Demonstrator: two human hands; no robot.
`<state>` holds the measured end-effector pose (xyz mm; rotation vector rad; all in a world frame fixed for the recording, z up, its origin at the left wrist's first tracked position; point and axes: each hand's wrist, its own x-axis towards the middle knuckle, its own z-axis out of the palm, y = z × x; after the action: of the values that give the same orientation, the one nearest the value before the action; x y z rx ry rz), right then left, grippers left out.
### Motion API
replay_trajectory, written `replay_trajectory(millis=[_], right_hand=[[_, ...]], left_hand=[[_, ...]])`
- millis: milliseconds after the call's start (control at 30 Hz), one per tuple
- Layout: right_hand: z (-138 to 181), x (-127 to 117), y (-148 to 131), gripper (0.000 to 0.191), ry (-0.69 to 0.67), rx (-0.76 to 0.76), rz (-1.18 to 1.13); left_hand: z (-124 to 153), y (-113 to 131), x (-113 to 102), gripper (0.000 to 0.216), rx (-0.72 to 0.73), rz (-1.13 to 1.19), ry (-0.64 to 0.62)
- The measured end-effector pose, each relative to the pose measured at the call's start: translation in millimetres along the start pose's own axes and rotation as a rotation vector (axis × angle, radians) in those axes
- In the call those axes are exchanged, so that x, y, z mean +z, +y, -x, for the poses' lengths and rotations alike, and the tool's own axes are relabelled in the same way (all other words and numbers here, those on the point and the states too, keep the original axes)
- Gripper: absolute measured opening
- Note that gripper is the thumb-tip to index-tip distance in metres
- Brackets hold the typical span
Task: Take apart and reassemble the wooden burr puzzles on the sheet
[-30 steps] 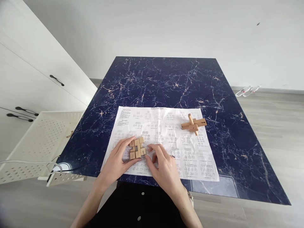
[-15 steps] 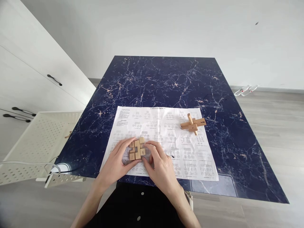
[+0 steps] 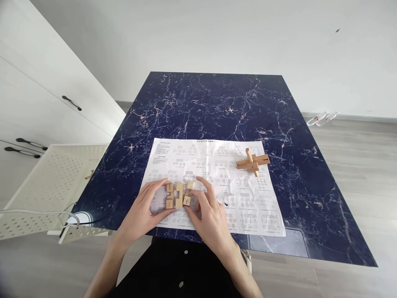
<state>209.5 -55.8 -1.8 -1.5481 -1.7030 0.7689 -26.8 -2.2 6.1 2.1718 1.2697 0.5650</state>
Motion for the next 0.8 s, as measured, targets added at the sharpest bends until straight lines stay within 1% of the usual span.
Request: replay_trajectory(millis=[167, 233, 567, 800], right_hand=[[-0.5, 0.7, 2.0, 0.040, -0.017, -0.031, -0.015], [-0.4, 1.5, 2.8, 0.044, -0.010, -0.028, -0.016], [2.8, 1.9, 2.6, 0.050, 0.083, -0.007, -0.075], [3.3, -0.3, 0.8, 0.050, 0.086, -0.003, -0.140]], left_hand=[[1.7, -2.1, -0.4, 0.077, -0.002, 0.020, 0.002], [1.3, -1.6, -0.4, 0.077, -0.006, 0.028, 0.007], [1.9, 1.3, -3.3, 0.071, -0.040, 0.093, 0.031], [1.8, 2.3, -2.9, 0.071, -0.036, 0.101, 0.022]])
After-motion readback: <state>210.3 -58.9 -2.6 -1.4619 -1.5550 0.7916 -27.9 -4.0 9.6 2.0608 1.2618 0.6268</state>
